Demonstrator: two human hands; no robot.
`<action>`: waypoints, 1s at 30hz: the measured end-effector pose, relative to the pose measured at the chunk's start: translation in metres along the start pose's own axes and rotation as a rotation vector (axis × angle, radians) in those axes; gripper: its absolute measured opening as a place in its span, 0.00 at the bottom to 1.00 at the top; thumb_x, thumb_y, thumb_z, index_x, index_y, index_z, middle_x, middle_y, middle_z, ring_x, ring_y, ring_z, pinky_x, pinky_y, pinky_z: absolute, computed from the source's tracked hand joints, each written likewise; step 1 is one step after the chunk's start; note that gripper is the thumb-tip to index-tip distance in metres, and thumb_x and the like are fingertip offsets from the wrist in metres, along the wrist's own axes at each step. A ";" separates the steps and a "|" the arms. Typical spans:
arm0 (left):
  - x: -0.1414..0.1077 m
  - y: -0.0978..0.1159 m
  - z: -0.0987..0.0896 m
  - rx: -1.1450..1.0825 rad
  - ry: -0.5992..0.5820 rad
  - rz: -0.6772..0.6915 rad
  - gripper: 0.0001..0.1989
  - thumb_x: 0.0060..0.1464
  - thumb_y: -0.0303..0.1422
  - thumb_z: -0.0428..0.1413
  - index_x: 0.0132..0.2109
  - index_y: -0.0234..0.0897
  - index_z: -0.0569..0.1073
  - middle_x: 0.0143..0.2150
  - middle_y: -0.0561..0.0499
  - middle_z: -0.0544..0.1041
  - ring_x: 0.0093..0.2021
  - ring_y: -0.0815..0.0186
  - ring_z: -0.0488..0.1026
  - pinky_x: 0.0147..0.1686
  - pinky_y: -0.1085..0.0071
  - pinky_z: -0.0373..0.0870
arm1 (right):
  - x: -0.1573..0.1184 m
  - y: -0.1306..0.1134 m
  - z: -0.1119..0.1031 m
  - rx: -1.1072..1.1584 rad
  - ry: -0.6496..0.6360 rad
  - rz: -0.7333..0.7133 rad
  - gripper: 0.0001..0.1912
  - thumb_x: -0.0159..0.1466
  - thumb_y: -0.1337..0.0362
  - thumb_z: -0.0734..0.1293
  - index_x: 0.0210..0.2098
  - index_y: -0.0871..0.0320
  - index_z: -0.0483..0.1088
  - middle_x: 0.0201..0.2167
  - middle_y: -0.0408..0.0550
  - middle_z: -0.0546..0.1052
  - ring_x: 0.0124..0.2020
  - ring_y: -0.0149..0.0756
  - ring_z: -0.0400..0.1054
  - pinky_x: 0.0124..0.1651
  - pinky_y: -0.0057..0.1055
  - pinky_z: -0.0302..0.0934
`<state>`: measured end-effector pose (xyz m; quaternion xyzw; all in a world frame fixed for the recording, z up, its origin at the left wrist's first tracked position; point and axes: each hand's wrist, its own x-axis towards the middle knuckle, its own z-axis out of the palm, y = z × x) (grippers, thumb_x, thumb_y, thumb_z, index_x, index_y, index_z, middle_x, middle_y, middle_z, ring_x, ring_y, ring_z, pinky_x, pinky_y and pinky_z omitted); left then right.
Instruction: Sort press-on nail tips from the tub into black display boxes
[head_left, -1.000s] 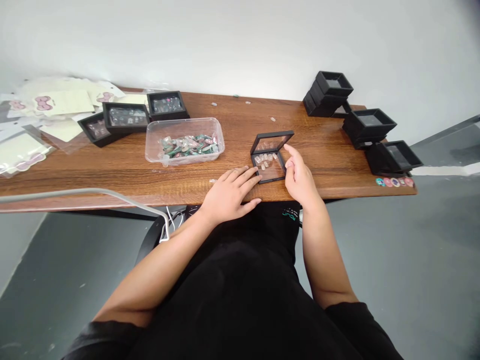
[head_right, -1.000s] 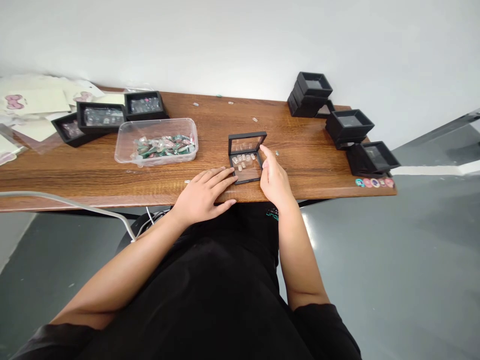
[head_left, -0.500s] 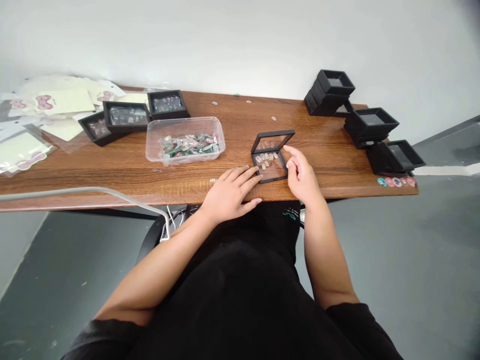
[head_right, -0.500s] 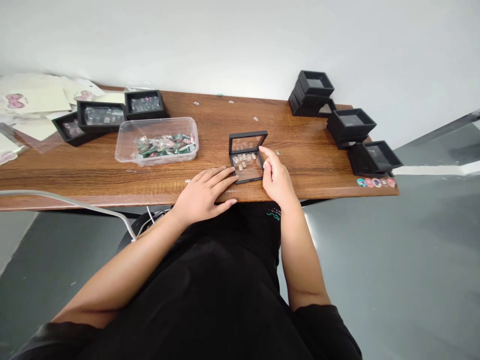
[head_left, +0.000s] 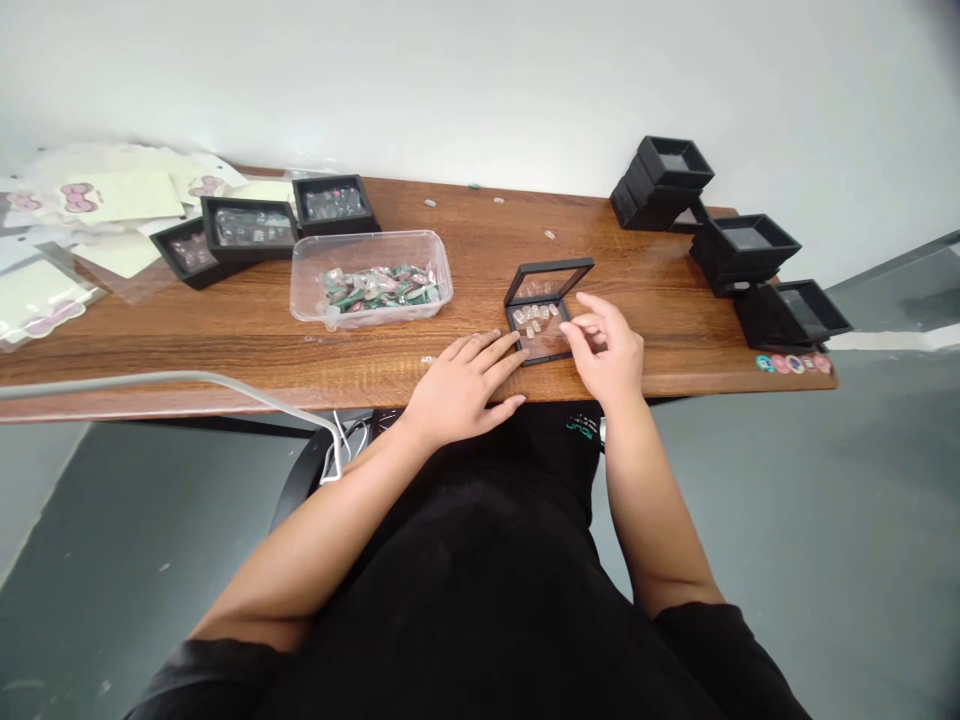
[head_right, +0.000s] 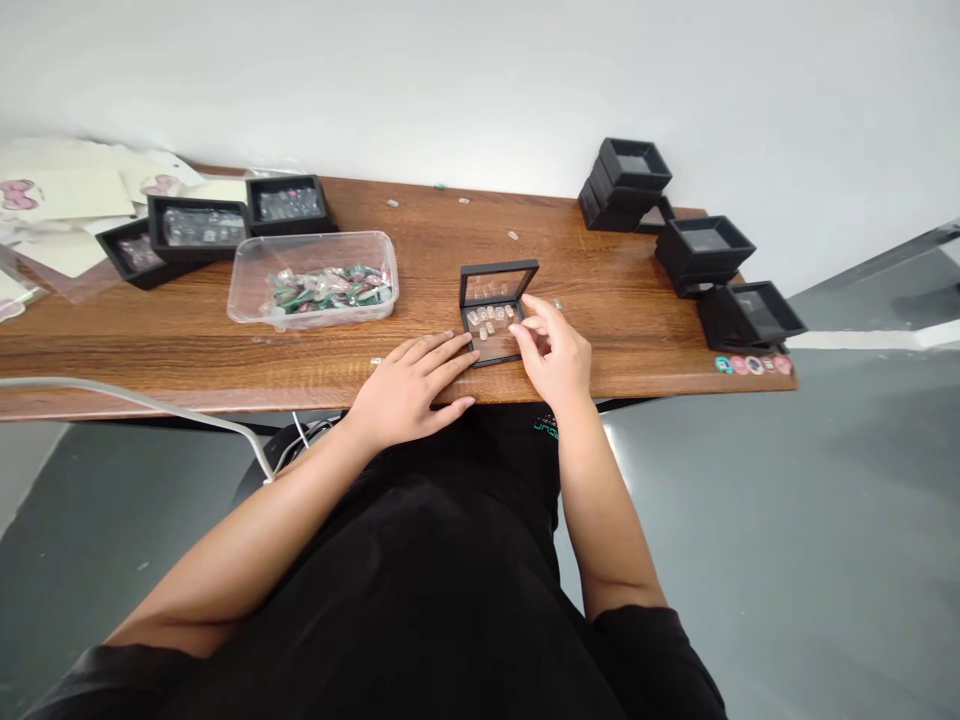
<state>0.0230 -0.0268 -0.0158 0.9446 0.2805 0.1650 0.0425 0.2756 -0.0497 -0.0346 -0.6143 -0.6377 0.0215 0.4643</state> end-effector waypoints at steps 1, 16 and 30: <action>0.000 0.000 0.000 0.001 -0.002 0.001 0.30 0.69 0.49 0.50 0.70 0.37 0.67 0.75 0.45 0.63 0.72 0.49 0.64 0.70 0.50 0.63 | 0.001 -0.001 0.001 -0.013 0.014 -0.003 0.17 0.69 0.52 0.68 0.54 0.52 0.75 0.38 0.46 0.83 0.33 0.36 0.77 0.39 0.35 0.72; 0.002 0.001 -0.002 -0.006 -0.001 0.002 0.29 0.69 0.48 0.51 0.69 0.39 0.68 0.74 0.44 0.64 0.71 0.48 0.65 0.69 0.49 0.63 | 0.009 -0.010 0.000 -0.005 -0.075 -0.117 0.09 0.67 0.58 0.72 0.31 0.53 0.78 0.36 0.46 0.82 0.39 0.40 0.76 0.46 0.40 0.71; 0.001 0.000 -0.002 -0.021 0.009 0.002 0.29 0.69 0.48 0.51 0.69 0.38 0.68 0.74 0.44 0.64 0.71 0.49 0.65 0.70 0.49 0.63 | 0.010 0.014 -0.017 0.042 -0.138 -0.017 0.12 0.60 0.53 0.77 0.38 0.53 0.82 0.26 0.40 0.65 0.27 0.32 0.61 0.33 0.34 0.63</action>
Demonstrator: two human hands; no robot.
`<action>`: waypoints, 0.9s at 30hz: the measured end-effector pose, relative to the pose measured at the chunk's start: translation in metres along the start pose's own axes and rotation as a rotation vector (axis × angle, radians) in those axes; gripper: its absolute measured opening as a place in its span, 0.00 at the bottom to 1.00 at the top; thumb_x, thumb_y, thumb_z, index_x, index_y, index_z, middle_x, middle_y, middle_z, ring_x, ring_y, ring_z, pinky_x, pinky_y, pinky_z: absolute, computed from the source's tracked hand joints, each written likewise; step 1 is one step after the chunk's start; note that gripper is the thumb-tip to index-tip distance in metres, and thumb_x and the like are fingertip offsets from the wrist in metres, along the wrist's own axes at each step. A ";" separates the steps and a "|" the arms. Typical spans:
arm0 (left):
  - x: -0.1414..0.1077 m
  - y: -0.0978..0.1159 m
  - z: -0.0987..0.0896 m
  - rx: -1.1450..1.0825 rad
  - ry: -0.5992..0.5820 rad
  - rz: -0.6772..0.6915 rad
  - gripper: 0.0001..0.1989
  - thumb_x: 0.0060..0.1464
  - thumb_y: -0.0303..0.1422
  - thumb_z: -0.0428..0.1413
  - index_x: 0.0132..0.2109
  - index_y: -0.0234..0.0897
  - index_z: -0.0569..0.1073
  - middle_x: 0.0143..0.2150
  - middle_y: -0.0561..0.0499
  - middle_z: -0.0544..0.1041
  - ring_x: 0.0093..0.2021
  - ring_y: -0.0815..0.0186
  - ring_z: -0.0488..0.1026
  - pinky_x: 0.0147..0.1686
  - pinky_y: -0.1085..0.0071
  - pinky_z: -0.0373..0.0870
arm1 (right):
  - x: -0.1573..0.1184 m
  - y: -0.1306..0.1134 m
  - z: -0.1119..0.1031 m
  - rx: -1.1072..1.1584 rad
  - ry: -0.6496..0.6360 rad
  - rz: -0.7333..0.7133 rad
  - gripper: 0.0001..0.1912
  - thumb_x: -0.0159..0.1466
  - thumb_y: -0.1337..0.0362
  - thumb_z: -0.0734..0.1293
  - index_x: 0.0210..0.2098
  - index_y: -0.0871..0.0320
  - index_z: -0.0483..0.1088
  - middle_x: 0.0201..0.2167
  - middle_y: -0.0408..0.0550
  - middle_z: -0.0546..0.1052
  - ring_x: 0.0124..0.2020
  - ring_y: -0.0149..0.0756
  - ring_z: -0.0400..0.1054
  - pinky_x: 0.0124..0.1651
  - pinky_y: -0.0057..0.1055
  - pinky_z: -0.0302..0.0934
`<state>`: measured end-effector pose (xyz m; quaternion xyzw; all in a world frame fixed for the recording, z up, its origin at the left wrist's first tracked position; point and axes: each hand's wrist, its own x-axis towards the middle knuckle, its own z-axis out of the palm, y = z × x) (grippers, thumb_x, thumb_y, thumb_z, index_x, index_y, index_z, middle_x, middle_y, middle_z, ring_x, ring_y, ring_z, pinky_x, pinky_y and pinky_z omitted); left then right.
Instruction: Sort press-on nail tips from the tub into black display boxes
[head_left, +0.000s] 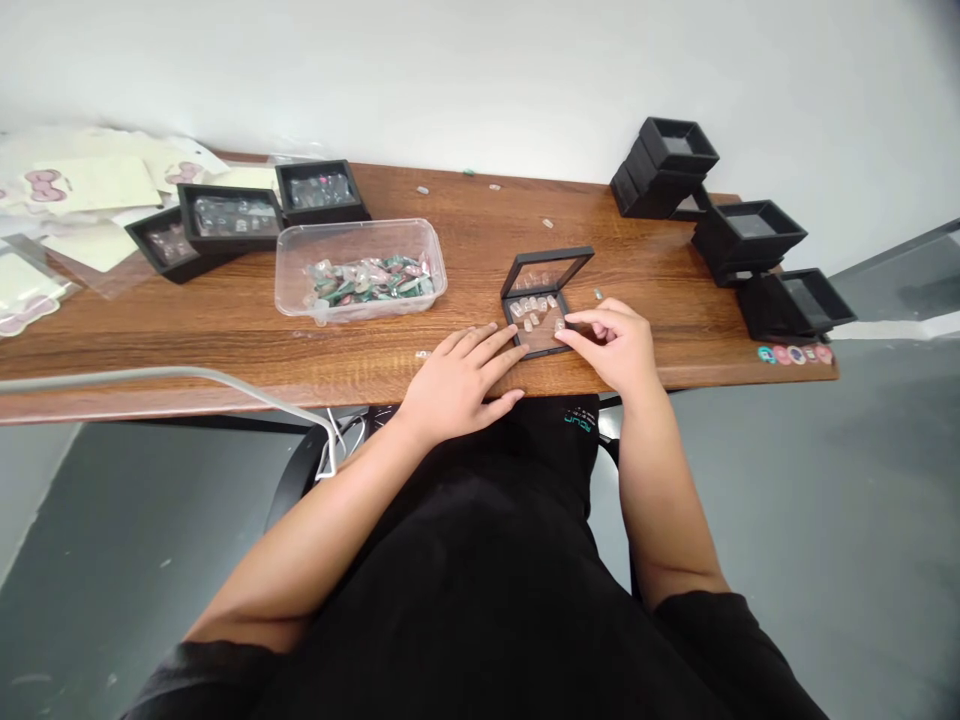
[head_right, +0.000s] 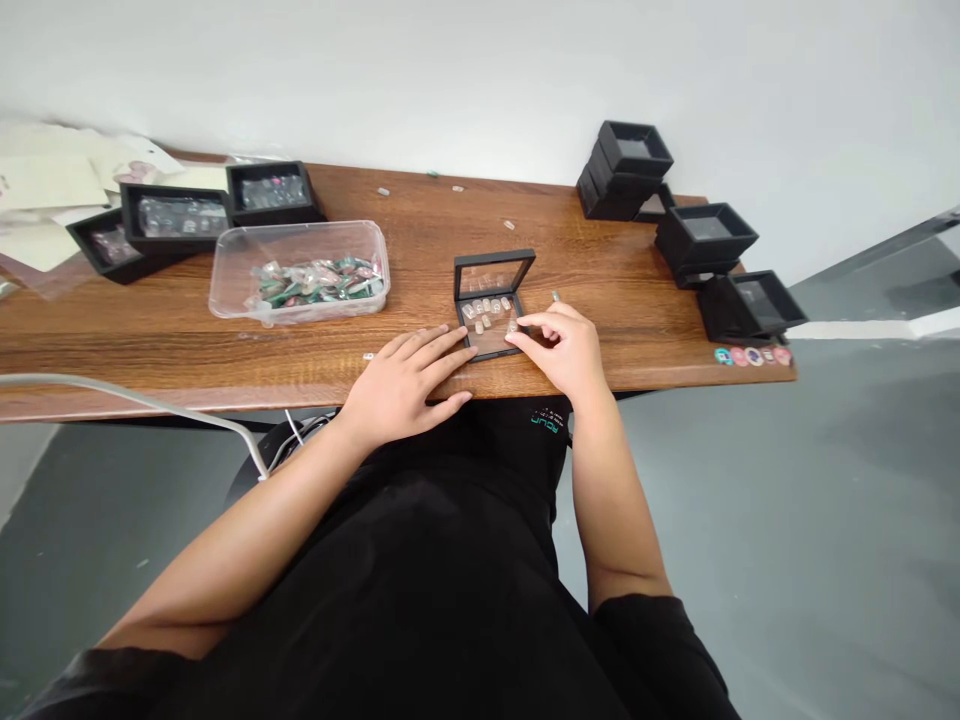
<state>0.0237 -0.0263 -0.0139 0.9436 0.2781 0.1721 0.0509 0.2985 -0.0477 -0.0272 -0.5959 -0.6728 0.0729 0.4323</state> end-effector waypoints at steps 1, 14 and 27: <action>0.000 0.000 0.000 -0.003 0.000 0.000 0.29 0.69 0.48 0.51 0.69 0.38 0.68 0.74 0.44 0.64 0.72 0.49 0.65 0.70 0.49 0.63 | 0.000 0.001 0.000 0.003 -0.005 0.007 0.12 0.61 0.53 0.76 0.38 0.53 0.82 0.25 0.40 0.64 0.27 0.31 0.61 0.33 0.34 0.63; 0.000 0.002 -0.001 0.001 -0.019 -0.012 0.29 0.68 0.49 0.51 0.69 0.39 0.68 0.74 0.44 0.64 0.72 0.49 0.64 0.70 0.50 0.62 | 0.012 -0.005 0.006 -0.014 -0.062 0.019 0.11 0.62 0.52 0.75 0.38 0.52 0.83 0.30 0.43 0.71 0.28 0.32 0.61 0.34 0.34 0.62; 0.001 0.001 -0.002 0.017 -0.010 -0.005 0.30 0.68 0.50 0.51 0.69 0.39 0.68 0.74 0.45 0.65 0.72 0.50 0.65 0.70 0.50 0.63 | 0.014 -0.004 0.006 0.000 -0.140 -0.027 0.09 0.65 0.55 0.72 0.39 0.52 0.83 0.24 0.40 0.67 0.27 0.32 0.60 0.34 0.33 0.58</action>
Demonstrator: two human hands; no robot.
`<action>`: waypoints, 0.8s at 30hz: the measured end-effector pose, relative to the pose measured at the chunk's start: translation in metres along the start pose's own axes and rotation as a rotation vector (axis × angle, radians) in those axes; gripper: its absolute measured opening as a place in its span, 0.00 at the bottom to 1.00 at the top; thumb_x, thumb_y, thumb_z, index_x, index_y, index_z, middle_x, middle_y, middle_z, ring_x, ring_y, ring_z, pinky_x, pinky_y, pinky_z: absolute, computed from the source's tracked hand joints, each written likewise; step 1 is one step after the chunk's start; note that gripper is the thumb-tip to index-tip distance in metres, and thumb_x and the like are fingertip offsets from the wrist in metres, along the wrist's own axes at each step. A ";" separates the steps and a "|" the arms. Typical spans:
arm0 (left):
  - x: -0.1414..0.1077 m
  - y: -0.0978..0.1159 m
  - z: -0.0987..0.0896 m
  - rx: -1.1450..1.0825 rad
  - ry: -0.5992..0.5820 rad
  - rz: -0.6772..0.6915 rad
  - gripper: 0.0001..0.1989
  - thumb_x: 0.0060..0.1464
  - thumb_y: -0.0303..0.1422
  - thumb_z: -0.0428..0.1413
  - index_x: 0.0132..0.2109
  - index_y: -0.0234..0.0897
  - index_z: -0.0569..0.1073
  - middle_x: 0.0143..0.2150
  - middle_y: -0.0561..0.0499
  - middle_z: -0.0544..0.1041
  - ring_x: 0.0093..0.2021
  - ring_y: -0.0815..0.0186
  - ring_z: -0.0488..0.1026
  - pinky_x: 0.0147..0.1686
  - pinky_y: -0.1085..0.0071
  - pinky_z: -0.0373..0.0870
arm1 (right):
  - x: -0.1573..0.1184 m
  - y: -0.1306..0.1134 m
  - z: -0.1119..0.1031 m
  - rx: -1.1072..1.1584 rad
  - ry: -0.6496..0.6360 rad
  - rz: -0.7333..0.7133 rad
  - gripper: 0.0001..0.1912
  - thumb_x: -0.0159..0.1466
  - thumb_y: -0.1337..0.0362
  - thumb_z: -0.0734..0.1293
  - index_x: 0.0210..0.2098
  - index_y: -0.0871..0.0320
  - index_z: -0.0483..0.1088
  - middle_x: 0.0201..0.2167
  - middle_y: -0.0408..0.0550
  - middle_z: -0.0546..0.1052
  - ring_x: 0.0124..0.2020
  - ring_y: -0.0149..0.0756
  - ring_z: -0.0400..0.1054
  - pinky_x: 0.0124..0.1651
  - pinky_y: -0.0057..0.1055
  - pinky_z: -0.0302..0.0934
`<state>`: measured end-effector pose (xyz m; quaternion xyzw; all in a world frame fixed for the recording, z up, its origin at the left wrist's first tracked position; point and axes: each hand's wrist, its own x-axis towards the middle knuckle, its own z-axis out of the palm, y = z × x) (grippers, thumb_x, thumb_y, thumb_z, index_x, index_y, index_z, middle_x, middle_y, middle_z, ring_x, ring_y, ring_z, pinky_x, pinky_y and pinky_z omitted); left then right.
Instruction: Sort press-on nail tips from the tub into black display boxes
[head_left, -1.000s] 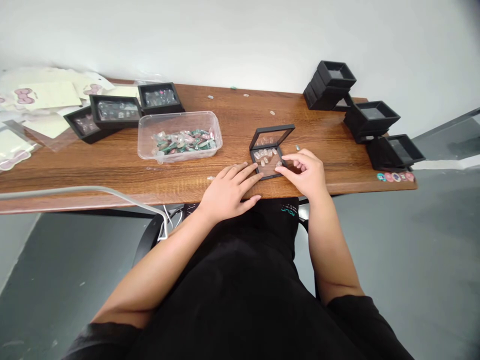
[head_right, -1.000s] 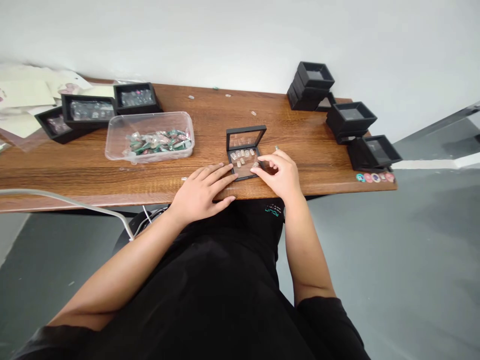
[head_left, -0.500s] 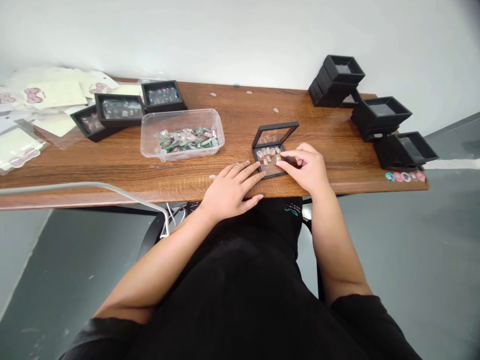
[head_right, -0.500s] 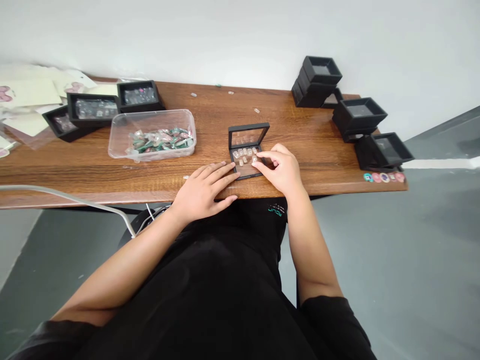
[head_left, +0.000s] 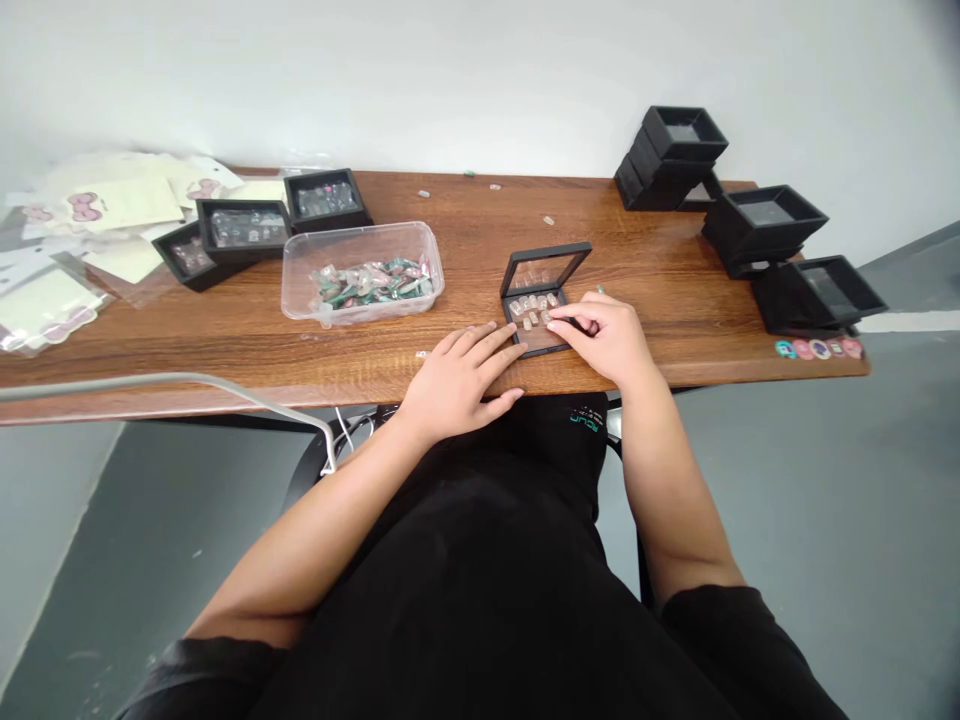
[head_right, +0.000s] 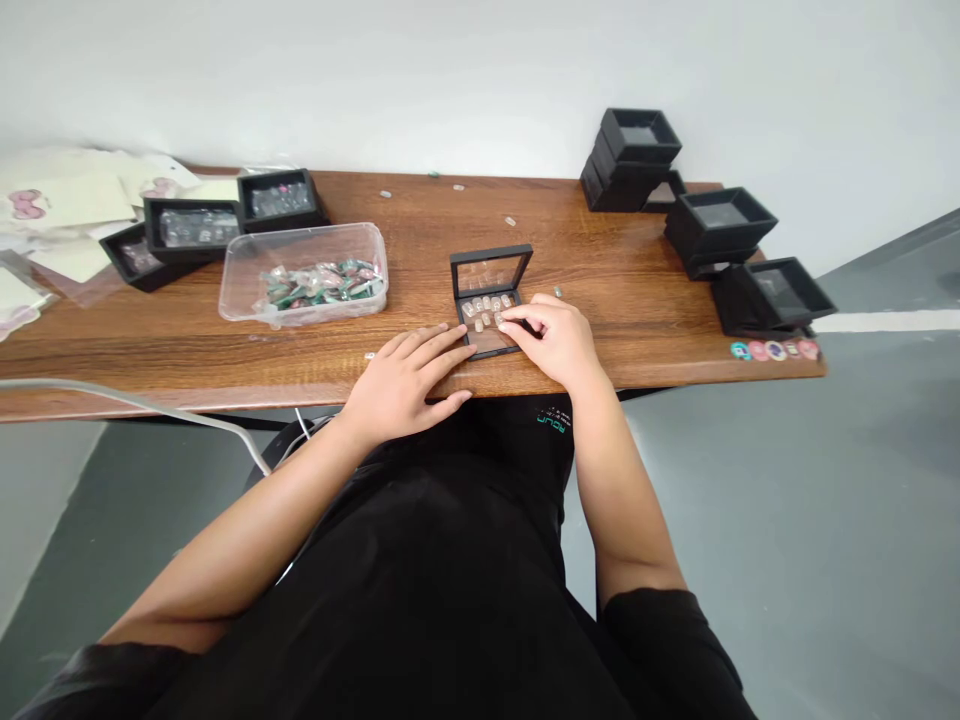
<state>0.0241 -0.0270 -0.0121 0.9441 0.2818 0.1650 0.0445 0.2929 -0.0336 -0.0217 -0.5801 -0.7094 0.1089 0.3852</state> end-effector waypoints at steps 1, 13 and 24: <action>0.000 0.000 0.000 0.001 0.000 0.000 0.30 0.68 0.50 0.51 0.69 0.39 0.68 0.74 0.45 0.65 0.72 0.50 0.65 0.70 0.50 0.63 | 0.000 0.000 0.000 -0.002 -0.001 0.000 0.09 0.66 0.55 0.72 0.39 0.52 0.83 0.24 0.40 0.67 0.27 0.32 0.60 0.35 0.33 0.58; -0.001 0.001 0.000 0.006 0.006 0.005 0.29 0.68 0.48 0.51 0.69 0.38 0.68 0.73 0.42 0.65 0.72 0.50 0.65 0.71 0.51 0.62 | 0.004 -0.003 0.004 -0.023 0.011 -0.005 0.07 0.66 0.57 0.72 0.38 0.50 0.84 0.24 0.40 0.66 0.27 0.32 0.59 0.34 0.33 0.56; 0.000 0.002 0.000 0.001 0.007 -0.011 0.29 0.68 0.49 0.51 0.69 0.39 0.68 0.73 0.43 0.66 0.72 0.50 0.65 0.70 0.51 0.63 | 0.002 -0.004 0.004 -0.045 -0.011 -0.030 0.10 0.68 0.56 0.70 0.39 0.51 0.84 0.22 0.40 0.67 0.27 0.33 0.62 0.35 0.33 0.58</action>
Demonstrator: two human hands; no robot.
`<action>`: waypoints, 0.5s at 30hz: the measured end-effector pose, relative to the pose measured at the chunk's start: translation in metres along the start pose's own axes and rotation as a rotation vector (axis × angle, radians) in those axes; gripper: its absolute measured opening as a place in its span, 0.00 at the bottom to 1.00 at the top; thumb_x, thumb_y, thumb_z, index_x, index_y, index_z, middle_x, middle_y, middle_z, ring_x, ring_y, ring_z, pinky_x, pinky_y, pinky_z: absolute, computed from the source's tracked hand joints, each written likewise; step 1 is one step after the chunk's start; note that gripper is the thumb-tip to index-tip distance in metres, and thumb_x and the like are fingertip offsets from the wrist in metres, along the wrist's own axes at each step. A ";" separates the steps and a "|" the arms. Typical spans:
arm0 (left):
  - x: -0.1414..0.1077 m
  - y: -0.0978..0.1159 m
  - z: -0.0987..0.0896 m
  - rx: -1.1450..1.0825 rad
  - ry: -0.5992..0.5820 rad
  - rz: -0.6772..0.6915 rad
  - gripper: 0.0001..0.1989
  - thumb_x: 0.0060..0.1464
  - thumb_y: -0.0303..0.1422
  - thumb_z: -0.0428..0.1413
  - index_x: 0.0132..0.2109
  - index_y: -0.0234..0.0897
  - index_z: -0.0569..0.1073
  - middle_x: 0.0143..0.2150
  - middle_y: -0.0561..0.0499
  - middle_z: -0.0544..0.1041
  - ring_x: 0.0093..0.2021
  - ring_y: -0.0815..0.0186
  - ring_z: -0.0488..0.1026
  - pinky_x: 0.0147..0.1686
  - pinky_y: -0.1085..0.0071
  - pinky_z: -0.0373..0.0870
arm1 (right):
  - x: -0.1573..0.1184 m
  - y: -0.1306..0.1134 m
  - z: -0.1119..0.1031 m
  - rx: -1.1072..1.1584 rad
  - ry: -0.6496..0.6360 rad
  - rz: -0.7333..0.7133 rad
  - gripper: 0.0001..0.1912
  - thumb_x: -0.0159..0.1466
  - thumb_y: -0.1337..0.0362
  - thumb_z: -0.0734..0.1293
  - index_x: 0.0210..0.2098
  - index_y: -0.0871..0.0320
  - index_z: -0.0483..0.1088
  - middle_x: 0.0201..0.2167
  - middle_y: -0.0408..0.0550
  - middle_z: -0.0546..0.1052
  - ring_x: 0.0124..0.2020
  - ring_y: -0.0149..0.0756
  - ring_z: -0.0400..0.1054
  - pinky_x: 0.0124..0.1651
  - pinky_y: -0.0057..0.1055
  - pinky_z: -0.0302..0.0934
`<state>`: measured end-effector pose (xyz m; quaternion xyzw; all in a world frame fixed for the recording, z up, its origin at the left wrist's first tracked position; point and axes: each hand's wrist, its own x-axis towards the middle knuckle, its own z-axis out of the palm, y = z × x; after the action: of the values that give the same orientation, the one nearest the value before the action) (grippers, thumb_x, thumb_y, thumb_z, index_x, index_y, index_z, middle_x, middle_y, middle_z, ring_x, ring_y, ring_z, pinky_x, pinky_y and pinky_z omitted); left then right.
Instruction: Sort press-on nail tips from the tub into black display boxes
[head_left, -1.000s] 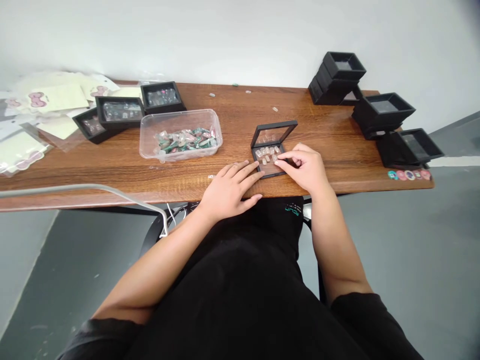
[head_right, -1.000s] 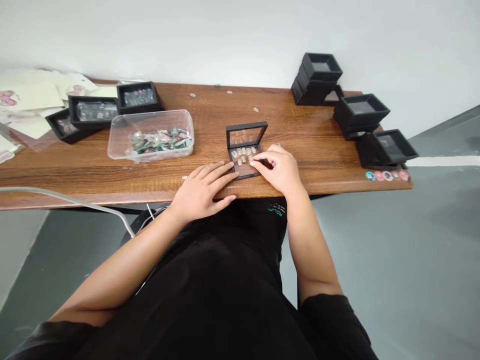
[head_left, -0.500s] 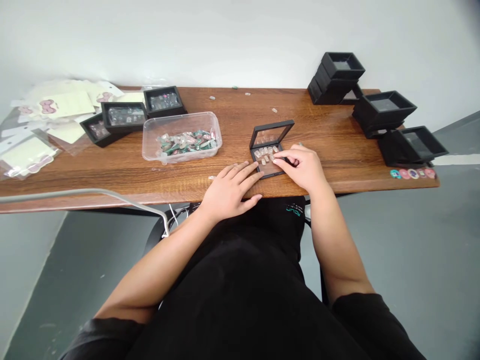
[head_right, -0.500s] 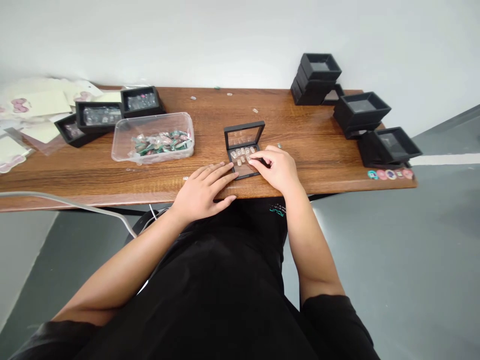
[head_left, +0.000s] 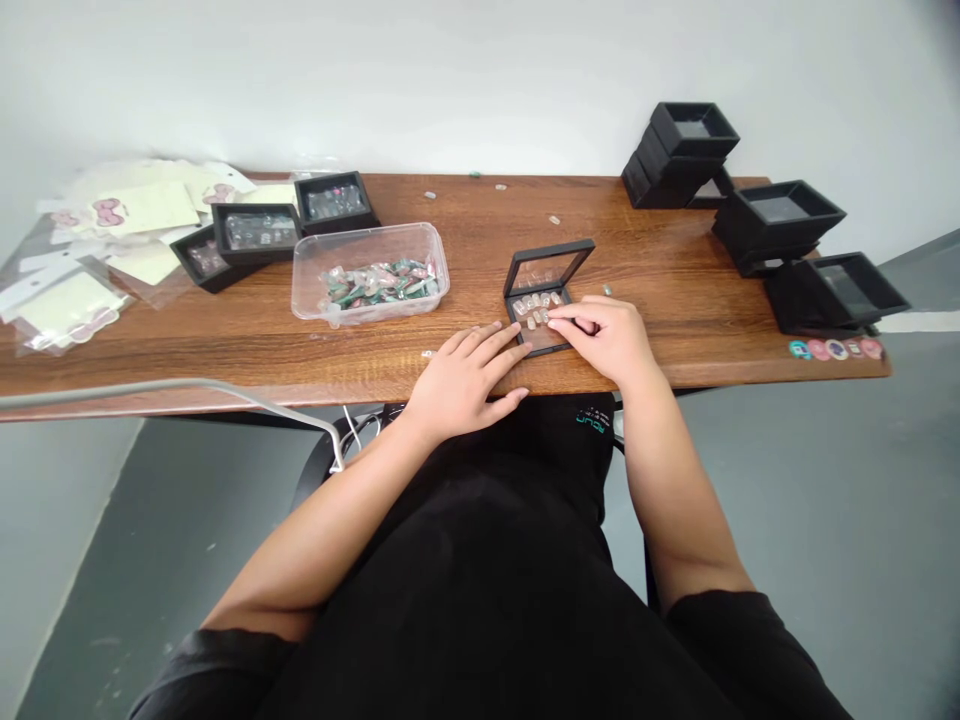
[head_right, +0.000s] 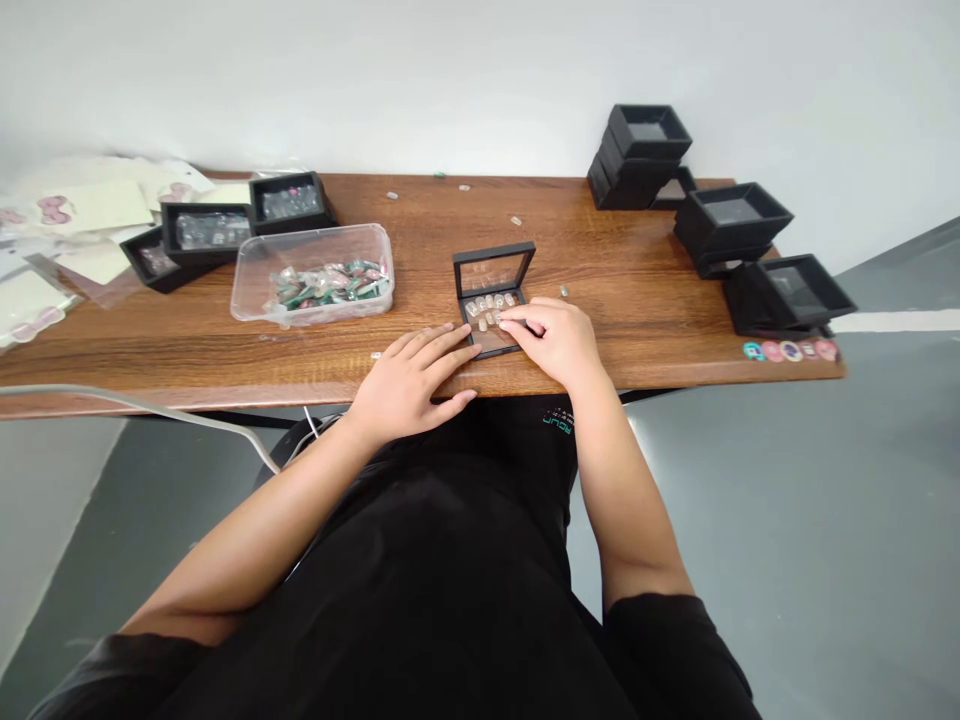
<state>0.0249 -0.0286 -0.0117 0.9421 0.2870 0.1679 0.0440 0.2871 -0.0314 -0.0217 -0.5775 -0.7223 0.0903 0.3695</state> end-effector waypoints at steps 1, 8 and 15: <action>0.000 0.000 0.000 0.001 -0.001 0.001 0.29 0.68 0.49 0.51 0.69 0.39 0.68 0.73 0.43 0.65 0.72 0.50 0.64 0.70 0.51 0.63 | 0.000 0.000 0.000 -0.004 0.001 0.000 0.10 0.68 0.56 0.70 0.39 0.51 0.84 0.22 0.40 0.67 0.27 0.33 0.62 0.35 0.33 0.58; -0.001 0.000 0.000 0.001 -0.007 0.002 0.29 0.69 0.49 0.51 0.69 0.39 0.68 0.74 0.44 0.64 0.72 0.50 0.64 0.71 0.51 0.61 | -0.001 -0.003 -0.001 -0.007 -0.020 -0.018 0.10 0.68 0.58 0.69 0.39 0.52 0.84 0.22 0.40 0.69 0.26 0.32 0.63 0.34 0.32 0.58; -0.001 0.000 0.000 -0.013 0.007 0.013 0.29 0.69 0.49 0.51 0.68 0.38 0.68 0.74 0.44 0.64 0.72 0.51 0.64 0.71 0.51 0.62 | -0.003 -0.003 0.000 -0.018 -0.017 -0.001 0.11 0.68 0.56 0.69 0.39 0.52 0.83 0.22 0.40 0.68 0.26 0.32 0.64 0.35 0.32 0.59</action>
<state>0.0237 -0.0293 -0.0123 0.9431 0.2798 0.1732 0.0483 0.2854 -0.0355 -0.0212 -0.5796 -0.7266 0.0885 0.3582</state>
